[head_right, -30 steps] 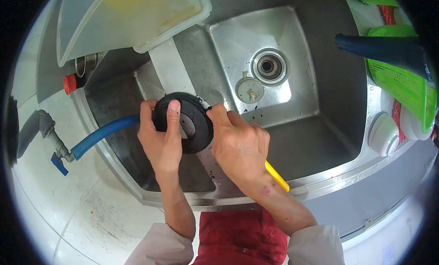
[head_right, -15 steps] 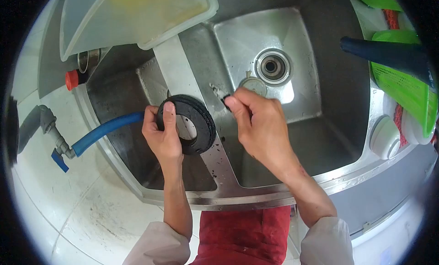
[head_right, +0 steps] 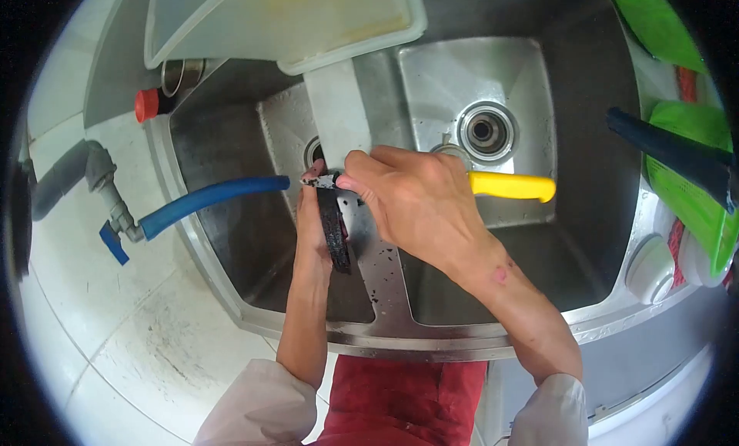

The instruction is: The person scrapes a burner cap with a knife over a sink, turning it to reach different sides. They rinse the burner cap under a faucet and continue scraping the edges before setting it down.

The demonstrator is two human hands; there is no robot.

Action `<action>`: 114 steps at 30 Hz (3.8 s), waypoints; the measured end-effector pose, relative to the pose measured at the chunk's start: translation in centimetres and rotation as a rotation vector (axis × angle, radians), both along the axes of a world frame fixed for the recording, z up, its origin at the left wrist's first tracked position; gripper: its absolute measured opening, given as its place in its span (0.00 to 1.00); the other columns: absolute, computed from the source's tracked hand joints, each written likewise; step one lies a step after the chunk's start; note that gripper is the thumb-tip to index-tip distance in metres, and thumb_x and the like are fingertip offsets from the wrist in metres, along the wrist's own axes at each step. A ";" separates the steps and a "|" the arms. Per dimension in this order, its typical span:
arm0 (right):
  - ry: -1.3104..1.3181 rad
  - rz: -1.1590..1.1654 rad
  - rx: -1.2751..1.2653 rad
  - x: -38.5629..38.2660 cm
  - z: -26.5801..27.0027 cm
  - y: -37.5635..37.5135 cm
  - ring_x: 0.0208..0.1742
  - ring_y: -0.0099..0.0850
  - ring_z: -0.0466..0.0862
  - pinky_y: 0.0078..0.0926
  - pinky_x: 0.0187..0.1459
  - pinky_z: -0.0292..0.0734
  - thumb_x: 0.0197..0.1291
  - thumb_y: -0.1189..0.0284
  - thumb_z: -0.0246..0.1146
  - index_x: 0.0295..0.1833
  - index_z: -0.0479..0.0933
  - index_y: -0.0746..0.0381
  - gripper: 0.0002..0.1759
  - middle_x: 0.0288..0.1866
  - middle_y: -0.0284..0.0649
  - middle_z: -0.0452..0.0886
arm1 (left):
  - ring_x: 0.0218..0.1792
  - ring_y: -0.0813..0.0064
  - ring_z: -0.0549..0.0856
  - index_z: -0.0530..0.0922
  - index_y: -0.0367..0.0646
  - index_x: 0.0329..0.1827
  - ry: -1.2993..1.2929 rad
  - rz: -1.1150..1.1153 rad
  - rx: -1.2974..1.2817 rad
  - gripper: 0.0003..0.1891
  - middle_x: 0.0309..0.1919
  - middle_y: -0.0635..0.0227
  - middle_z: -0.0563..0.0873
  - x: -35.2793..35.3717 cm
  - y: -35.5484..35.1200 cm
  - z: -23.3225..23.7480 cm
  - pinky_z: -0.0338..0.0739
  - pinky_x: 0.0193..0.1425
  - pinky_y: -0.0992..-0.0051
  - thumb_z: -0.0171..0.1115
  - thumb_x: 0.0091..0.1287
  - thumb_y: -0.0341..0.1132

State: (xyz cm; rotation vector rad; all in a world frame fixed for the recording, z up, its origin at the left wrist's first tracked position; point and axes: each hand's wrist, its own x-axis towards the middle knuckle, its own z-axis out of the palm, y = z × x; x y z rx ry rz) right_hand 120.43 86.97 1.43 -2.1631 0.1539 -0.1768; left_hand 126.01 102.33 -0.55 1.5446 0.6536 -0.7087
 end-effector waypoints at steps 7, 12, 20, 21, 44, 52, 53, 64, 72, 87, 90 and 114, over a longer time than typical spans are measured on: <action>-0.013 0.058 -0.053 -0.3 1.3 0.6 0.23 0.45 0.80 0.42 0.24 0.70 0.67 0.68 0.67 0.33 0.76 0.59 0.10 0.24 0.38 0.77 | 0.21 0.82 0.78 0.77 0.39 0.65 0.068 -0.025 0.003 0.29 0.28 0.74 0.79 -0.4 0.9 -0.6 0.74 0.23 0.77 0.51 0.78 0.57; 0.058 0.069 -0.037 -0.9 1.8 1.6 0.23 0.45 0.80 0.42 0.23 0.69 0.66 0.69 0.67 0.31 0.73 0.60 0.12 0.22 0.40 0.74 | 0.28 0.80 0.80 0.78 0.28 0.57 0.145 -0.057 -0.056 0.30 0.33 0.68 0.83 -1.4 1.2 1.2 0.76 0.31 0.74 0.51 0.77 0.53; 0.141 0.138 -0.043 -1.3 3.3 2.0 0.23 0.45 0.80 0.42 0.24 0.69 0.64 0.73 0.68 0.31 0.74 0.61 0.11 0.21 0.41 0.74 | 0.22 0.81 0.76 0.80 0.34 0.45 0.198 -0.076 -0.122 0.25 0.25 0.71 0.79 -2.5 2.4 0.2 0.71 0.25 0.74 0.49 0.79 0.52; 0.155 0.140 -0.036 -1.5 3.5 2.2 0.23 0.45 0.79 0.42 0.24 0.69 0.64 0.74 0.68 0.31 0.74 0.61 0.11 0.21 0.41 0.74 | 0.21 0.82 0.75 0.80 0.35 0.43 0.206 -0.088 -0.135 0.25 0.25 0.72 0.79 -2.6 2.7 0.0 0.70 0.24 0.75 0.48 0.79 0.52; 0.421 -0.002 -0.292 -2.2 7.7 10.6 0.26 0.51 0.83 0.46 0.27 0.76 0.68 0.69 0.66 0.36 0.75 0.60 0.10 0.27 0.43 0.81 | 0.47 0.58 0.84 0.71 0.39 0.66 0.301 -0.054 -1.006 0.29 0.54 0.54 0.79 -1.7 12.6 -1.7 0.82 0.37 0.63 0.54 0.76 0.55; 0.462 -0.147 0.020 -0.3 7.1 15.3 0.33 0.54 0.86 0.49 0.32 0.77 0.71 0.74 0.62 0.45 0.76 0.60 0.02 0.34 0.47 0.85 | 0.75 0.40 0.68 0.55 0.39 0.84 0.328 0.123 -1.509 0.52 0.77 0.40 0.64 1.5 17.1 0.0 0.68 0.72 0.34 0.43 0.70 0.75; 0.464 -0.155 0.032 -0.1 7.0 15.7 0.34 0.54 0.86 0.50 0.33 0.77 0.71 0.75 0.62 0.46 0.76 0.61 0.02 0.35 0.48 0.85 | 0.75 0.41 0.69 0.56 0.39 0.83 0.309 0.173 -1.475 0.51 0.77 0.40 0.65 1.8 17.5 0.1 0.68 0.72 0.36 0.43 0.70 0.73; 0.403 -0.201 -0.281 4.8 4.1 20.2 0.33 0.52 0.87 0.47 0.33 0.82 0.66 0.74 0.64 0.44 0.76 0.60 0.05 0.38 0.46 0.85 | 0.74 0.53 0.71 0.66 0.40 0.79 0.292 0.442 -1.035 0.40 0.76 0.45 0.69 2.5 17.9 0.8 0.69 0.75 0.52 0.48 0.73 0.62; 0.252 -0.064 -0.460 4.9 4.8 22.8 0.24 0.38 0.86 0.36 0.26 0.82 0.57 0.74 0.64 0.40 0.75 0.56 0.06 0.34 0.38 0.80 | 0.63 0.57 0.81 0.70 0.39 0.76 0.078 0.163 -0.932 0.35 0.72 0.49 0.75 3.1 18.3 0.8 0.73 0.71 0.59 0.47 0.75 0.56; 0.191 0.038 -0.356 5.8 5.4 18.8 0.27 0.45 0.85 0.40 0.26 0.78 0.55 0.78 0.67 0.39 0.77 0.57 0.07 0.30 0.37 0.80 | 0.57 0.72 0.82 0.62 0.33 0.82 -0.282 -0.143 -0.562 0.43 0.68 0.56 0.80 4.6 19.1 1.6 0.77 0.51 0.79 0.55 0.66 0.50; 0.170 0.111 -0.413 5.6 6.0 19.1 0.27 0.40 0.85 0.38 0.26 0.78 0.52 0.77 0.67 0.38 0.76 0.57 0.08 0.31 0.37 0.79 | 0.54 0.74 0.82 0.63 0.34 0.81 -0.274 -0.145 -0.524 0.43 0.68 0.57 0.81 4.6 19.0 1.5 0.77 0.50 0.79 0.56 0.65 0.50; 0.054 0.198 -0.444 1.9 5.1 20.2 0.24 0.31 0.79 0.30 0.26 0.73 0.48 0.75 0.65 0.35 0.75 0.55 0.08 0.29 0.33 0.73 | 0.63 0.40 0.80 0.65 0.37 0.79 0.137 0.252 -1.134 0.42 0.70 0.44 0.75 5.4 18.7 1.1 0.76 0.67 0.43 0.47 0.73 0.63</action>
